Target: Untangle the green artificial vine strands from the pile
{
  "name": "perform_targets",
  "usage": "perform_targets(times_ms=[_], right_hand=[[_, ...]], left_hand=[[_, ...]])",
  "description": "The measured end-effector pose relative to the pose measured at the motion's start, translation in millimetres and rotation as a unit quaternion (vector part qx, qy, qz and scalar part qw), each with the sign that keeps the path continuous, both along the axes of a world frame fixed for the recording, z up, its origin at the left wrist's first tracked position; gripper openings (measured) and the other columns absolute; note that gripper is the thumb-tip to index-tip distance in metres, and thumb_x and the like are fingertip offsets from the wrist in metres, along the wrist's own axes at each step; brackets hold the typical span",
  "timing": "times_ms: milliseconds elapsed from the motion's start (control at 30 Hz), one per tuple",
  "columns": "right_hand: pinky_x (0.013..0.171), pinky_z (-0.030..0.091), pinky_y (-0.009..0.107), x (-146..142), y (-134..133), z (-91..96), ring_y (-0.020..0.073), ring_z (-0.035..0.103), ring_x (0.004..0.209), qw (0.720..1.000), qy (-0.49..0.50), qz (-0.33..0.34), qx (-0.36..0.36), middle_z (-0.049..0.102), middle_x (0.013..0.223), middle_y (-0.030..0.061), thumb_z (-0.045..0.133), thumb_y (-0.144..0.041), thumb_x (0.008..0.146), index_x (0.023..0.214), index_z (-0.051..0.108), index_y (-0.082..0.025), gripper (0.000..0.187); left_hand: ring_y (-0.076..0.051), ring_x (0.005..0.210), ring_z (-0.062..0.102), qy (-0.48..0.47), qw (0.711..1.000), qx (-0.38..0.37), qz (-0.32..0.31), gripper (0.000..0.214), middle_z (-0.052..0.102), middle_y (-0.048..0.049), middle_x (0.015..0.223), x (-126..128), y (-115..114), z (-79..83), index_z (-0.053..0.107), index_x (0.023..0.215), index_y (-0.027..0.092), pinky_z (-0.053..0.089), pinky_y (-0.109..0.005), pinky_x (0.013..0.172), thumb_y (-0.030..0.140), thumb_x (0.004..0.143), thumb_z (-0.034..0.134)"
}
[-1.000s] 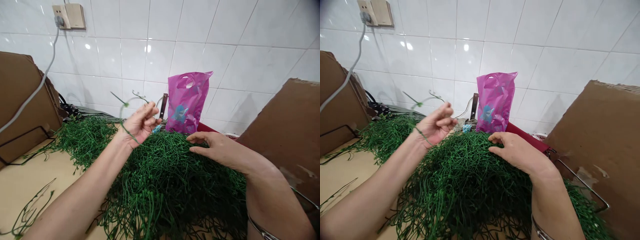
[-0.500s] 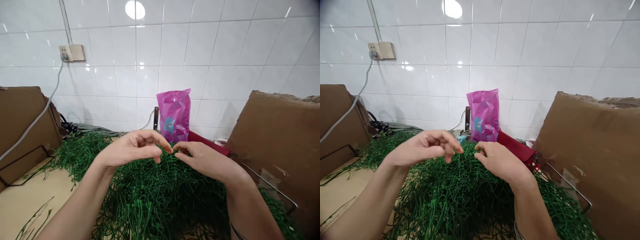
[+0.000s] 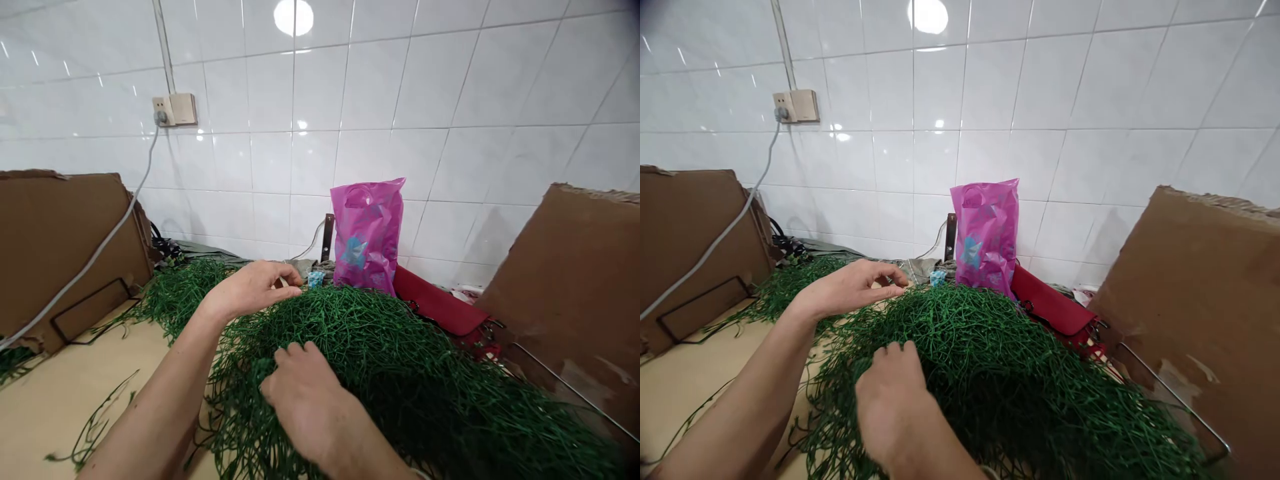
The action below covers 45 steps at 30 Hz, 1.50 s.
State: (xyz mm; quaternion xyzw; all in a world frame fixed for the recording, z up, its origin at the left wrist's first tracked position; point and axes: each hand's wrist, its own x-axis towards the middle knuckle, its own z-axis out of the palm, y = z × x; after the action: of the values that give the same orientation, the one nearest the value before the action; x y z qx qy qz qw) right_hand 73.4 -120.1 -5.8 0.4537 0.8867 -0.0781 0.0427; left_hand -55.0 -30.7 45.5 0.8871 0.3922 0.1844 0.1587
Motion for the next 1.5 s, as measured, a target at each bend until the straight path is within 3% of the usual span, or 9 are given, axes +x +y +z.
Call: perform_targets(times_ms=[167,367,567,700,867,1033,1267,1400,1500], right_hand=[[0.070,0.041,0.027,46.7,21.2,13.0,0.0168,0.062,0.079,0.991,0.090,-0.091,0.030,0.072,0.090,0.0037,0.069,-0.009,0.082,0.085,0.071,-0.020,0.011],[0.057,0.031,0.026,91.5,34.9,25.5,0.0131,0.044,0.061,0.958,0.208,-0.185,0.065,0.053,0.064,-0.0046,0.058,-0.025,0.093,0.078,0.058,-0.021,0.016],[0.060,0.035,0.025,101.0,35.1,30.5,0.0131,0.045,0.066,0.884,0.417,-0.204,0.046,0.048,0.068,-0.0045,0.057,-0.034,0.090,0.079,0.057,-0.021,0.017],[0.060,0.040,0.025,102.1,35.7,34.3,0.0136,0.049,0.065,0.824,0.518,-0.228,0.025,0.050,0.069,-0.0042,0.062,-0.043,0.085,0.084,0.057,-0.021,0.022],[0.061,0.043,0.025,97.6,33.2,35.1,0.0132,0.052,0.066,0.782,0.586,-0.212,0.012,0.054,0.071,-0.0030,0.064,-0.044,0.085,0.085,0.057,-0.020,0.024],[0.072,0.051,0.030,101.3,31.3,35.6,0.0161,0.063,0.073,0.767,0.605,-0.212,0.039,0.065,0.078,0.0015,0.059,-0.044,0.091,0.095,0.061,-0.019,0.025],[0.075,0.053,0.035,107.3,35.6,34.7,0.0204,0.066,0.078,0.797,0.514,-0.291,0.128,0.067,0.084,0.0052,0.054,-0.047,0.089,0.098,0.064,-0.020,0.030],[0.072,0.053,0.033,93.6,32.4,35.0,0.0210,0.065,0.085,0.816,0.509,-0.257,0.091,0.067,0.090,0.0060,0.050,-0.054,0.092,0.104,0.063,-0.021,0.038],[0.074,0.054,0.033,84.7,29.4,33.5,0.0213,0.066,0.090,0.798,0.530,-0.257,0.125,0.069,0.099,0.0076,0.050,-0.057,0.093,0.111,0.061,-0.022,0.040]], left_hand=[[-0.017,0.084,0.066,-0.001,1.000,-0.008,-0.004,0.030,0.076,-0.0021,0.101,-12.2,-2.7,4.9,0.072,0.106,0.021,0.044,-0.025,0.072,0.043,0.093,0.057],[-0.020,0.087,0.067,0.023,1.000,-0.015,0.006,0.031,0.076,-0.0033,0.100,-9.6,4.9,0.6,0.072,0.107,0.022,0.044,-0.027,0.072,0.044,0.094,0.055],[-0.022,0.096,0.065,-0.024,0.995,-0.060,-0.081,0.044,0.073,-0.0048,0.111,2.7,3.8,-2.4,0.066,0.119,0.023,0.046,-0.029,0.081,0.056,0.097,0.047],[-0.021,0.088,0.061,-0.052,0.983,-0.071,-0.161,0.049,0.069,-0.0063,0.099,6.6,2.4,-2.2,0.065,0.111,0.018,0.044,-0.029,0.075,0.056,0.100,0.035],[-0.016,0.071,0.053,-0.110,0.976,-0.113,-0.149,0.041,0.062,0.0003,0.080,12.3,-0.4,-4.5,0.060,0.117,0.020,0.039,-0.025,0.064,0.053,0.094,0.054],[-0.016,0.079,0.060,-0.186,0.964,-0.142,-0.126,0.031,0.062,-0.0004,0.082,10.9,7.3,-5.4,0.058,0.093,0.019,0.044,-0.026,0.074,0.046,0.100,0.044],[-0.012,0.066,0.047,-0.309,0.940,-0.139,-0.031,0.033,0.045,0.0051,0.069,8.8,27.1,-12.8,0.049,0.083,0.020,0.038,-0.024,0.063,0.050,0.094,0.054],[-0.011,0.063,0.040,-0.369,0.913,-0.168,-0.037,0.033,0.040,0.0062,0.068,22.3,26.5,-15.1,0.049,0.082,0.020,0.036,-0.023,0.061,0.050,0.088,0.061],[-0.010,0.064,0.036,-0.383,0.907,-0.170,-0.049,0.035,0.036,0.0061,0.070,27.8,23.7,-16.2,0.046,0.079,0.020,0.033,-0.023,0.060,0.049,0.085,0.065]])
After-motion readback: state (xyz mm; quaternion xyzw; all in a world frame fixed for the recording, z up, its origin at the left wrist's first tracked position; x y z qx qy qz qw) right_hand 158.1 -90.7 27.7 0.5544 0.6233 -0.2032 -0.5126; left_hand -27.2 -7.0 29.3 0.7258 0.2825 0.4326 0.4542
